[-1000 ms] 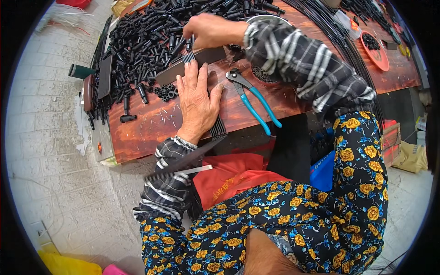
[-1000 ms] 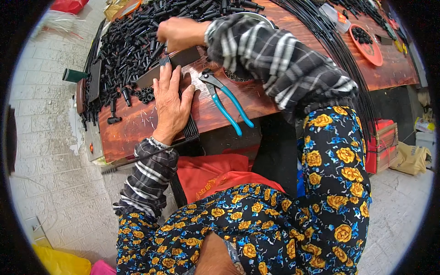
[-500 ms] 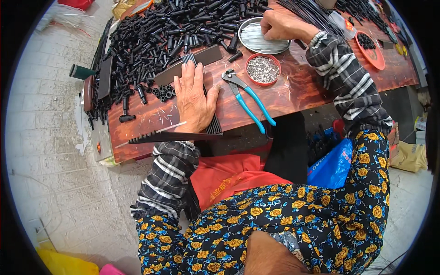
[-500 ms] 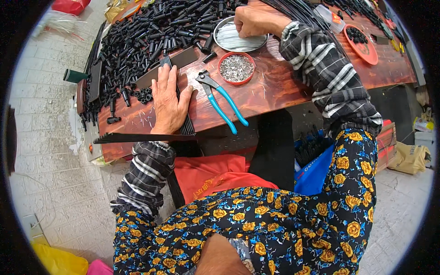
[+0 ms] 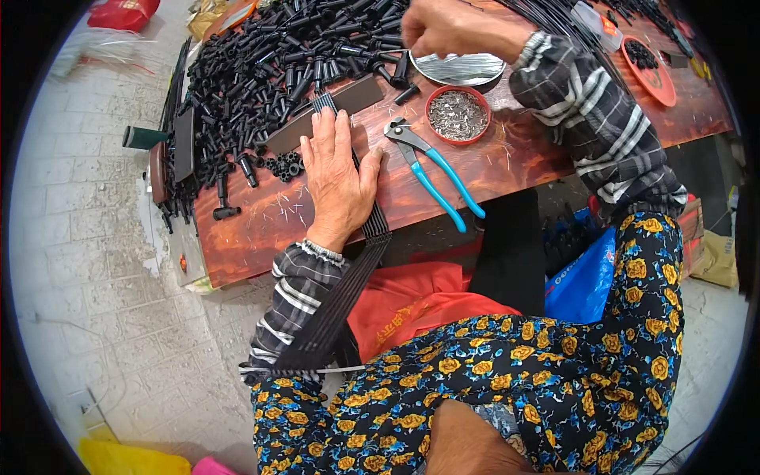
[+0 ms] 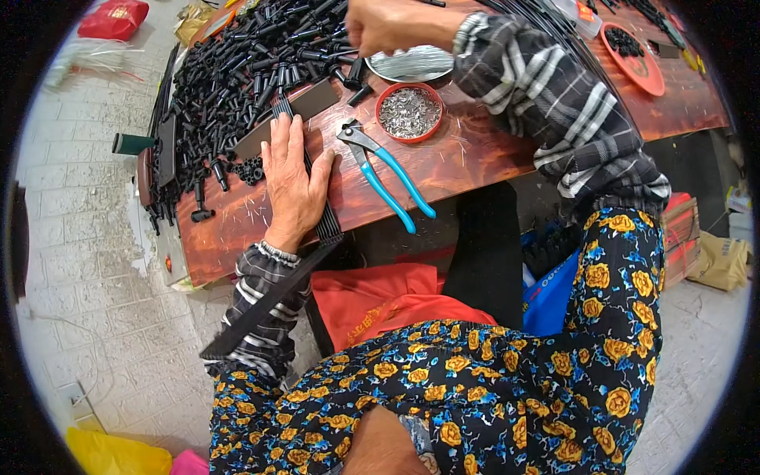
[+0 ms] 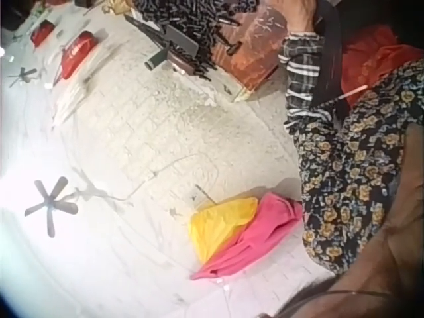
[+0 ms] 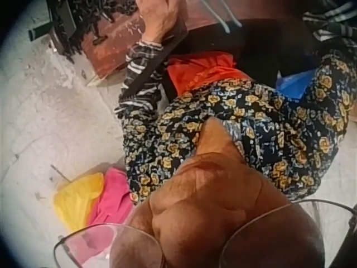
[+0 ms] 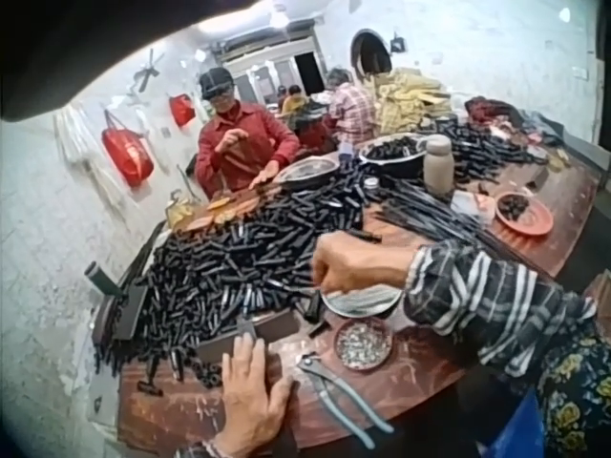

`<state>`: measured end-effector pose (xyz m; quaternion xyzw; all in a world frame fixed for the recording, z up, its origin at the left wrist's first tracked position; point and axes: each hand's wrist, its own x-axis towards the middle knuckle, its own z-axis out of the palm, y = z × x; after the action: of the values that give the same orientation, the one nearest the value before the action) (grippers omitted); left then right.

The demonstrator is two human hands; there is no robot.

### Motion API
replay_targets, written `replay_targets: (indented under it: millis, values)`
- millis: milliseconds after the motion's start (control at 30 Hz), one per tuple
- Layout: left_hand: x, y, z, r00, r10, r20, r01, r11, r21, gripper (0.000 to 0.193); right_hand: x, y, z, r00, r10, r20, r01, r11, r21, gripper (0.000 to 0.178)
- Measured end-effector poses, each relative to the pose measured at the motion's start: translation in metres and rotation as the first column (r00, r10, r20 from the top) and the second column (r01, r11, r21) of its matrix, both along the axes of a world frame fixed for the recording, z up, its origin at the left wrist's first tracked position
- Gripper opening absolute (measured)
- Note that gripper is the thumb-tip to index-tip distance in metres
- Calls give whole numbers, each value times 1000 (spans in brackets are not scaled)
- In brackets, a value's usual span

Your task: Trimming and assembling small plastic parts onto bundles of black strips at a workbench.

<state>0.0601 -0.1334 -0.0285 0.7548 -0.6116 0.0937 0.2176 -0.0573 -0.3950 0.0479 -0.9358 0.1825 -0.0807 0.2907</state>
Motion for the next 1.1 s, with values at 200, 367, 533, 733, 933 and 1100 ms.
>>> replay_targets:
  millis: [200,367,533,733,933,1100]
  values:
    - [1,2,3,1000,10,-11,-9,1000,27,67,44,34,-17,900,337,277,-271,930,-249,10]
    - [-1,0,4,1000,4,-6,-4,999,48,67,52,44,-9,932,360,49,-344,917,-200,17]
    - [-2,0,6,1000,5,-9,-4,998,57,67,56,44,-22,950,311,37,-297,932,-207,31]
    - [0,1,5,1000,10,-2,-9,998,60,67,59,48,-23,956,294,-2,-288,934,-210,37]
    - [-1,0,3,1000,7,-10,-7,999,48,67,55,47,-22,954,299,27,-287,934,-215,38]
    - [-1,1,5,1000,16,-7,-16,999,46,67,56,46,-21,950,310,28,-300,936,-185,39]
